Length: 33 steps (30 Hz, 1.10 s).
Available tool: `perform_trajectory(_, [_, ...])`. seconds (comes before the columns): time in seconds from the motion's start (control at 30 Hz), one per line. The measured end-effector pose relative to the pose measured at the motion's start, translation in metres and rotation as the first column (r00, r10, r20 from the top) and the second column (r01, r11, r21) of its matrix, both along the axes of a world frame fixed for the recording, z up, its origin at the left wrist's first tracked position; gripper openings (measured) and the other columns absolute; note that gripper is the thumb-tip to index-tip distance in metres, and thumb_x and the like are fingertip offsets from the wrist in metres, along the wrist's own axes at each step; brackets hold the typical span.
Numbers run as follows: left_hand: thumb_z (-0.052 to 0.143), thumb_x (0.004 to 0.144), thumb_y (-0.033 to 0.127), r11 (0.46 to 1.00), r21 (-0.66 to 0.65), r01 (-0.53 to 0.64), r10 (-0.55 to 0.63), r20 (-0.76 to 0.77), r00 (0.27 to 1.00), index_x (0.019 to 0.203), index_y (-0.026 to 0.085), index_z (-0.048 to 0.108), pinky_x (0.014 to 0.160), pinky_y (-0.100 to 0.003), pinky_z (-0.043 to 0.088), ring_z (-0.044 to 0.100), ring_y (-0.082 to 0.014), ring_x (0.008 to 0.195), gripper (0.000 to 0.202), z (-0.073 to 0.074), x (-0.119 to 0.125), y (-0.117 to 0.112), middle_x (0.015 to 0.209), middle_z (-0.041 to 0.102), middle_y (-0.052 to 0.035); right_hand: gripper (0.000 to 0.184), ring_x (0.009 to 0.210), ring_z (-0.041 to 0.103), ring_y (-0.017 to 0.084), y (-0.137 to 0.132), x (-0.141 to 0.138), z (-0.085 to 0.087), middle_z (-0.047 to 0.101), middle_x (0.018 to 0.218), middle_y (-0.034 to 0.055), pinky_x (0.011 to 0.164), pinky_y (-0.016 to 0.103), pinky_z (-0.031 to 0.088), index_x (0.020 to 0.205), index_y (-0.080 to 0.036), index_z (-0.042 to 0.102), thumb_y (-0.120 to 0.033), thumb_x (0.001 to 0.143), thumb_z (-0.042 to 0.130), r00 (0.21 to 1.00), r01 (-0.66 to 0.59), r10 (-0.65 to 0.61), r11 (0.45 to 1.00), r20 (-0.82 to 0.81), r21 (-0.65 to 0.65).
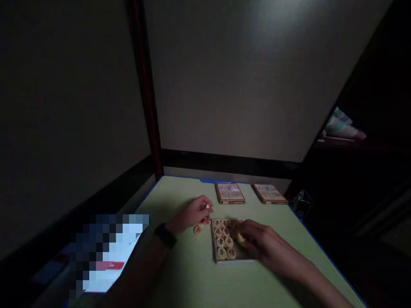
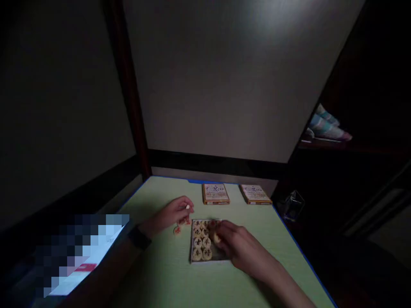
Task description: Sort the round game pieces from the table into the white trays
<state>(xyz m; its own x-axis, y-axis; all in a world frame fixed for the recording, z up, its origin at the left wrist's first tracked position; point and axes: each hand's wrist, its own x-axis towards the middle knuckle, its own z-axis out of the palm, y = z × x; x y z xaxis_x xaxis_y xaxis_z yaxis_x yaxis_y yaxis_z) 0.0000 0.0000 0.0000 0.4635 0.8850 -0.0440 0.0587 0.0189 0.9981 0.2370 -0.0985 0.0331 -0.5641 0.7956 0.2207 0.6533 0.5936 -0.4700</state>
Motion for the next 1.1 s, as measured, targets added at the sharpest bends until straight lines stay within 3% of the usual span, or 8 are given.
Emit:
perform_trajectory(0.17, [0.063,0.078,0.029,0.921,-0.302,0.246,-0.19,0.205,0.96,0.089,0.016,0.055,0.052,-0.019,0.028,0.047,-0.0053,0.058,0.019,0.008,0.016,-0.019,0.081,0.057,-0.0002,0.014,0.093,0.061,0.019,0.022,-0.013,0.004,0.063,0.102,0.0083,0.081,0.029,0.048,0.102,-0.019,0.059,-0.015,0.093,0.049,0.993,0.016,-0.002,0.993,-0.115,0.121])
perform_trajectory(0.37, [0.065,0.082,0.042,0.834,-0.464,0.299,-0.054,0.471,0.88,0.093,0.016,0.056,0.054,-0.019,0.028,0.049,-0.0073,0.062,0.029,0.004,0.024,-0.015,0.08,0.055,0.0002,0.012,0.088,0.062,0.019,0.053,-0.034,-0.01,0.066,0.097,0.0068,0.077,0.031,0.049,0.103,-0.02,0.061,-0.021,0.093,0.055,0.984,0.097,-0.062,0.973,-0.169,0.21])
perform_trajectory(0.57, [0.07,0.08,0.029,0.879,-0.432,0.203,0.026,0.467,0.884,0.095,0.012,0.063,0.06,-0.021,0.037,0.056,-0.0111,0.069,0.023,-0.003,0.02,-0.008,0.087,0.064,-0.008,0.017,0.082,0.062,0.018,0.051,-0.019,-0.003,0.068,0.095,0.0074,0.075,0.031,0.049,0.105,-0.019,0.063,-0.028,0.093,0.055,0.952,0.183,-0.128,0.966,-0.277,0.184])
perform_trajectory(0.67, [0.071,0.08,0.029,0.9,-0.402,0.171,0.032,0.451,0.892,0.1,0.009,0.067,0.063,-0.022,0.04,0.059,-0.0124,0.07,0.028,-0.002,0.018,-0.007,0.088,0.067,-0.0121,0.017,0.078,0.062,0.017,0.042,-0.003,-0.006,0.067,0.096,0.0072,0.068,0.028,0.049,0.1,-0.019,0.065,-0.029,0.091,0.056,0.932,0.158,-0.147,0.987,-0.331,0.007])
perform_trajectory(0.73, [0.071,0.079,0.028,0.903,-0.4,0.156,0.044,0.448,0.893,0.099,0.009,0.068,0.064,-0.022,0.042,0.06,-0.0131,0.071,0.029,-0.002,0.017,-0.006,0.088,0.069,-0.0134,0.019,0.071,0.062,0.016,0.035,0.005,-0.012,0.067,0.089,0.0052,0.061,0.026,0.048,0.097,-0.018,0.064,-0.033,0.087,0.06,0.9,0.111,-0.174,0.978,-0.399,-0.178])
perform_trajectory(0.8, [0.072,0.078,0.028,0.904,-0.402,0.145,0.052,0.44,0.896,0.097,0.009,0.069,0.065,-0.023,0.043,0.061,-0.0136,0.072,0.027,-0.003,0.018,-0.005,0.088,0.069,-0.0134,0.018,0.073,0.062,0.016,0.029,0.009,-0.018,0.066,0.085,0.0042,0.062,0.026,0.048,0.093,-0.018,0.065,-0.033,0.084,0.065,0.886,0.085,-0.193,0.962,-0.422,-0.261])
perform_trajectory(0.93, [0.074,0.075,0.027,0.92,-0.366,0.142,0.036,0.439,0.898,0.094,0.012,0.071,0.069,-0.024,0.045,0.061,-0.0132,0.074,0.024,-0.005,0.017,-0.006,0.086,0.069,-0.0094,0.009,0.083,0.063,0.017,0.018,0.009,-0.016,0.066,0.092,0.0054,0.072,0.027,0.048,0.086,-0.018,0.067,-0.015,0.082,0.061,0.955,0.094,-0.135,0.982,-0.264,-0.164])
perform_trajectory(1.1, [0.081,0.07,0.025,0.932,-0.334,0.143,0.013,0.424,0.906,0.096,0.012,0.072,0.074,-0.025,0.045,0.061,-0.0134,0.077,0.03,-0.004,0.015,-0.008,0.088,0.069,-0.0089,0.047,0.092,0.065,0.017,0.014,0.006,-0.012,0.07,0.1,0.0029,0.08,0.027,0.048,0.101,-0.021,0.068,0.007,0.068,0.051,0.993,0.046,-0.055,0.995,-0.102,-0.086])
